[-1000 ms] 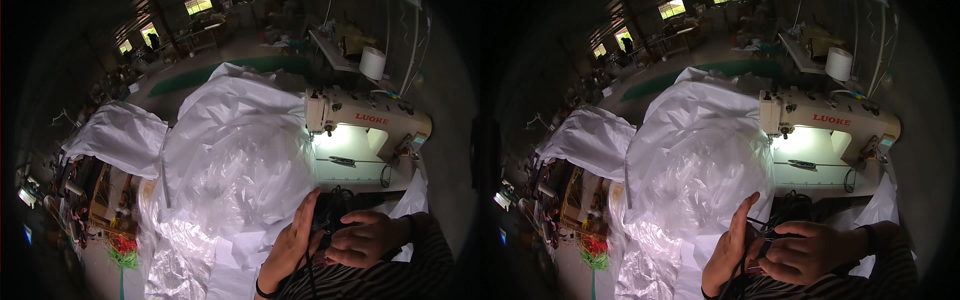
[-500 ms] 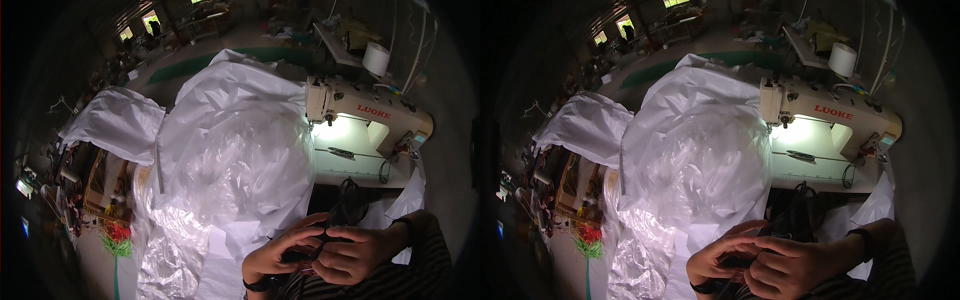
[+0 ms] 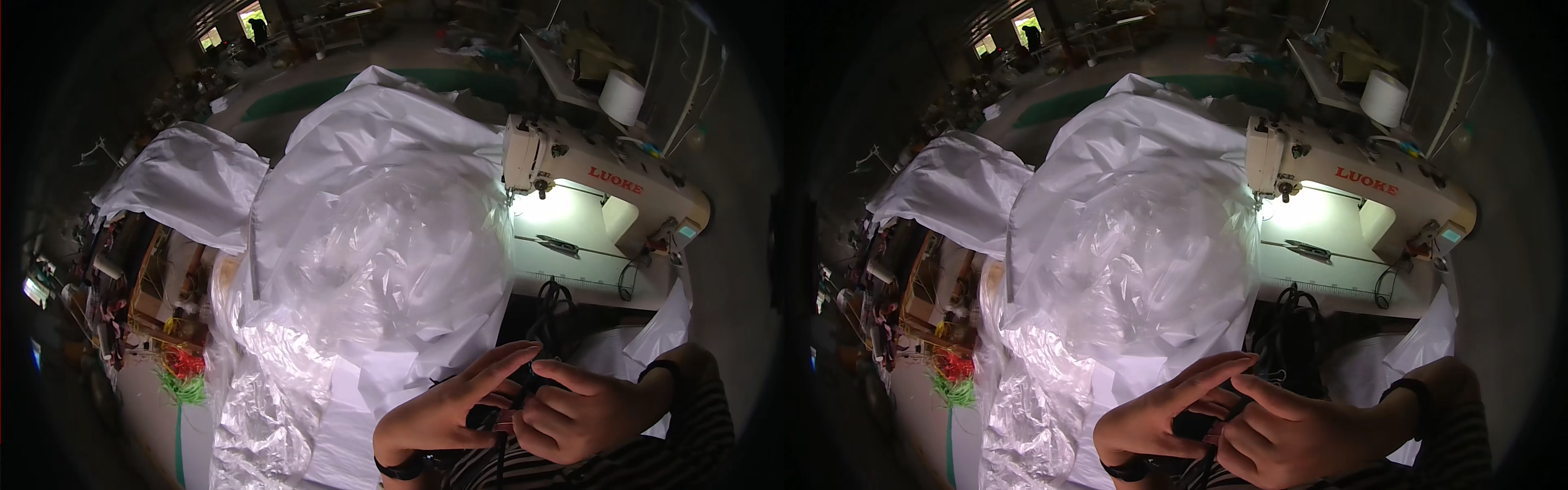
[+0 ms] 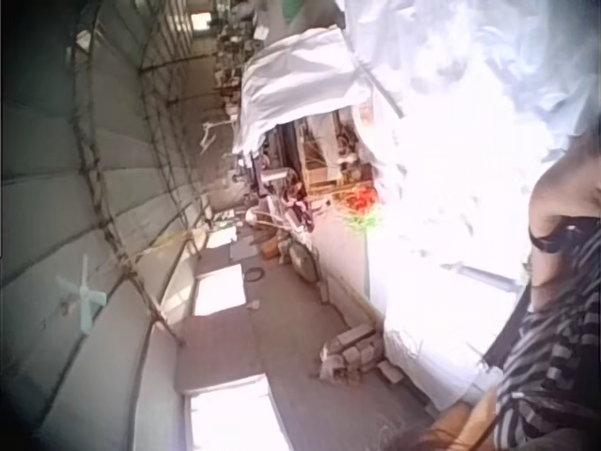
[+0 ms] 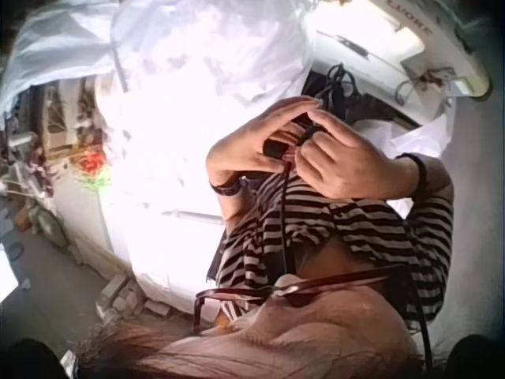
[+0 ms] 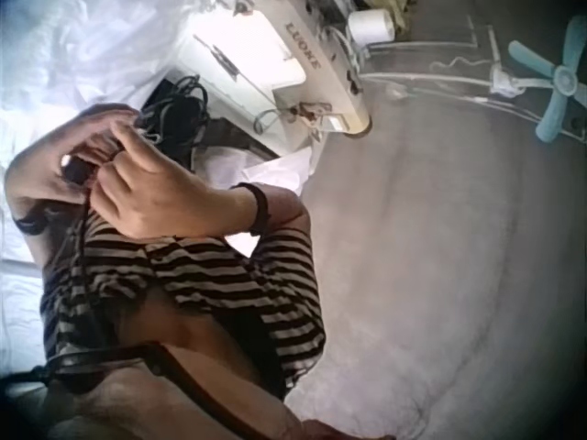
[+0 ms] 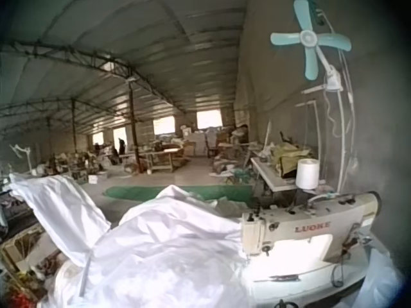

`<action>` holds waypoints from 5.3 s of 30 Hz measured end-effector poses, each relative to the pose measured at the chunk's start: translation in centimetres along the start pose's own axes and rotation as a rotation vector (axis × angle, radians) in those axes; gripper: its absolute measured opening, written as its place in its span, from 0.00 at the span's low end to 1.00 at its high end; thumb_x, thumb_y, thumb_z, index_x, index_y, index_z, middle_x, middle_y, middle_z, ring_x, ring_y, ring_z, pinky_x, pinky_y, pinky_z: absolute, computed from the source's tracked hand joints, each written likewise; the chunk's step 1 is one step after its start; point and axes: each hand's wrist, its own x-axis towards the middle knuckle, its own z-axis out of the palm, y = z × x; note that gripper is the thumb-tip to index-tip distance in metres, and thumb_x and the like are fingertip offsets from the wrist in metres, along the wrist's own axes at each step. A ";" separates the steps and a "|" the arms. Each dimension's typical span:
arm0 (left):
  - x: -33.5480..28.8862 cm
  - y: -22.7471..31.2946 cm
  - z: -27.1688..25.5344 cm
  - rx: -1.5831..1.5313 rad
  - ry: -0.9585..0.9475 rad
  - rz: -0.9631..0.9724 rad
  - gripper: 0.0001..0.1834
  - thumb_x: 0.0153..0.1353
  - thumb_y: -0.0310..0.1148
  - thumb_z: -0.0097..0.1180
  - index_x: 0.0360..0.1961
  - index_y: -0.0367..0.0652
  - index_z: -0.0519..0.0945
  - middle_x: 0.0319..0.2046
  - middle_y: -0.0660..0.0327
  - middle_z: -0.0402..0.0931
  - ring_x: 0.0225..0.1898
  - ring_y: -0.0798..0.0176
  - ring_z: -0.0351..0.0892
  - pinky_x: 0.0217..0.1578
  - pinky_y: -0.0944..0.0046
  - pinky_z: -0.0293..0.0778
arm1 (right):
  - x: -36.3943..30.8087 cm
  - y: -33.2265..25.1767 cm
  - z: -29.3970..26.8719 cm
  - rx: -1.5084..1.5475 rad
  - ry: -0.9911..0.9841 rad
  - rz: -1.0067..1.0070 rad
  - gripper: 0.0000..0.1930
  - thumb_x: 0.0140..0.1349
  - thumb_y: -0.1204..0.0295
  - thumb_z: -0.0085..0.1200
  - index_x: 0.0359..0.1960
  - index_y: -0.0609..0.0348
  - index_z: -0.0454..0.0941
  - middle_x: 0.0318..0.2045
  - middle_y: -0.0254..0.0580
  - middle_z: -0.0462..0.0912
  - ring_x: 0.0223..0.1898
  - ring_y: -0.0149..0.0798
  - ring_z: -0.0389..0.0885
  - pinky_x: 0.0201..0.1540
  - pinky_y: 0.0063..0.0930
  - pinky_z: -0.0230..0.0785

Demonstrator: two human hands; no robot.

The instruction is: Sewing large white plastic sheets using an industrial sewing machine in a manufacturing facility.

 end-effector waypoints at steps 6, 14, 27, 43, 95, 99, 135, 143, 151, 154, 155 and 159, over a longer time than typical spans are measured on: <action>-0.8 0.2 -0.3 -0.029 -0.023 -0.002 0.58 0.45 0.14 0.65 0.76 0.48 0.46 0.74 0.50 0.39 0.61 0.53 0.69 0.59 0.57 0.74 | -0.5 0.7 1.0 0.029 0.264 -0.003 0.05 0.60 0.63 0.56 0.34 0.46 0.77 0.27 0.23 0.72 0.32 0.23 0.77 0.58 0.45 0.70; -5.0 -4.5 0.1 -0.306 0.100 0.182 0.53 0.52 0.13 0.64 0.75 0.50 0.50 0.74 0.44 0.38 0.61 0.53 0.71 0.60 0.52 0.71 | -5.4 2.8 2.8 0.294 0.234 0.409 0.23 0.57 0.51 0.64 0.50 0.47 0.78 0.50 0.27 0.79 0.50 0.29 0.80 0.67 0.48 0.57; -7.7 -9.9 2.5 -0.811 0.590 0.647 0.54 0.41 0.08 0.64 0.71 0.43 0.55 0.68 0.37 0.52 0.51 0.36 0.79 0.50 0.33 0.79 | -3.7 3.7 12.0 0.963 0.009 0.703 0.20 0.62 0.64 0.61 0.54 0.57 0.76 0.42 0.36 0.84 0.40 0.40 0.84 0.44 0.35 0.75; -8.4 -10.4 4.6 0.495 1.311 0.449 0.24 0.41 0.25 0.76 0.40 0.41 0.78 0.37 0.54 0.75 0.34 0.57 0.82 0.34 0.64 0.80 | -0.5 0.9 10.5 0.942 0.121 0.164 0.16 0.64 0.55 0.57 0.44 0.52 0.79 0.33 0.32 0.78 0.32 0.38 0.81 0.33 0.33 0.73; -5.8 -11.2 5.3 0.582 1.397 0.210 0.17 0.44 0.15 0.67 0.38 0.37 0.83 0.37 0.55 0.76 0.36 0.58 0.81 0.32 0.68 0.77 | 1.2 2.2 12.1 0.139 0.382 0.114 0.05 0.60 0.67 0.55 0.30 0.52 0.79 0.25 0.24 0.67 0.30 0.23 0.71 0.67 0.39 0.61; -6.0 -11.9 4.9 0.743 1.396 0.215 0.15 0.45 0.17 0.68 0.37 0.39 0.84 0.36 0.54 0.79 0.36 0.57 0.82 0.33 0.66 0.77 | 1.0 2.2 11.7 0.096 0.356 0.064 0.03 0.56 0.69 0.55 0.28 0.53 0.79 0.26 0.24 0.68 0.30 0.23 0.72 0.66 0.39 0.62; -4.4 -11.1 4.1 0.454 1.562 0.250 0.06 0.61 0.23 0.61 0.37 0.32 0.77 0.38 0.50 0.78 0.39 0.58 0.82 0.40 0.67 0.79 | 1.6 1.5 13.5 0.191 0.355 0.219 0.09 0.58 0.66 0.58 0.39 0.50 0.80 0.24 0.24 0.67 0.28 0.23 0.73 0.65 0.41 0.64; -5.6 -11.3 4.2 0.631 1.457 0.235 0.08 0.54 0.25 0.68 0.36 0.40 0.83 0.34 0.52 0.82 0.36 0.55 0.83 0.37 0.63 0.77 | 2.1 2.0 13.8 0.215 0.393 0.177 0.07 0.58 0.67 0.58 0.36 0.52 0.81 0.23 0.25 0.67 0.28 0.24 0.73 0.65 0.40 0.64; -5.7 -12.7 4.2 0.558 1.472 0.240 0.11 0.54 0.27 0.67 0.39 0.37 0.82 0.38 0.50 0.80 0.39 0.55 0.82 0.38 0.62 0.78 | 1.6 2.1 14.2 0.235 0.412 0.139 0.05 0.58 0.69 0.57 0.34 0.54 0.80 0.22 0.25 0.68 0.25 0.24 0.74 0.63 0.38 0.66; -6.8 -13.1 2.8 0.635 1.209 0.301 0.14 0.52 0.27 0.67 0.41 0.36 0.81 0.39 0.51 0.79 0.41 0.55 0.82 0.38 0.61 0.79 | 1.4 2.3 13.8 0.243 0.411 0.152 0.06 0.58 0.69 0.56 0.34 0.55 0.80 0.23 0.25 0.69 0.26 0.24 0.74 0.63 0.38 0.66; -6.2 -13.0 3.1 0.637 1.207 0.307 0.14 0.52 0.27 0.67 0.41 0.36 0.81 0.39 0.51 0.79 0.41 0.55 0.82 0.38 0.61 0.79 | 1.5 2.4 13.7 0.237 0.412 0.151 0.06 0.58 0.69 0.56 0.34 0.55 0.80 0.23 0.25 0.69 0.26 0.24 0.74 0.63 0.38 0.66; -4.2 -12.3 4.4 0.578 1.422 0.266 0.15 0.51 0.25 0.67 0.42 0.38 0.81 0.39 0.50 0.79 0.41 0.52 0.83 0.40 0.58 0.81 | 1.5 2.4 13.7 0.222 0.378 0.155 0.06 0.58 0.69 0.57 0.34 0.55 0.79 0.23 0.25 0.70 0.27 0.24 0.75 0.63 0.38 0.66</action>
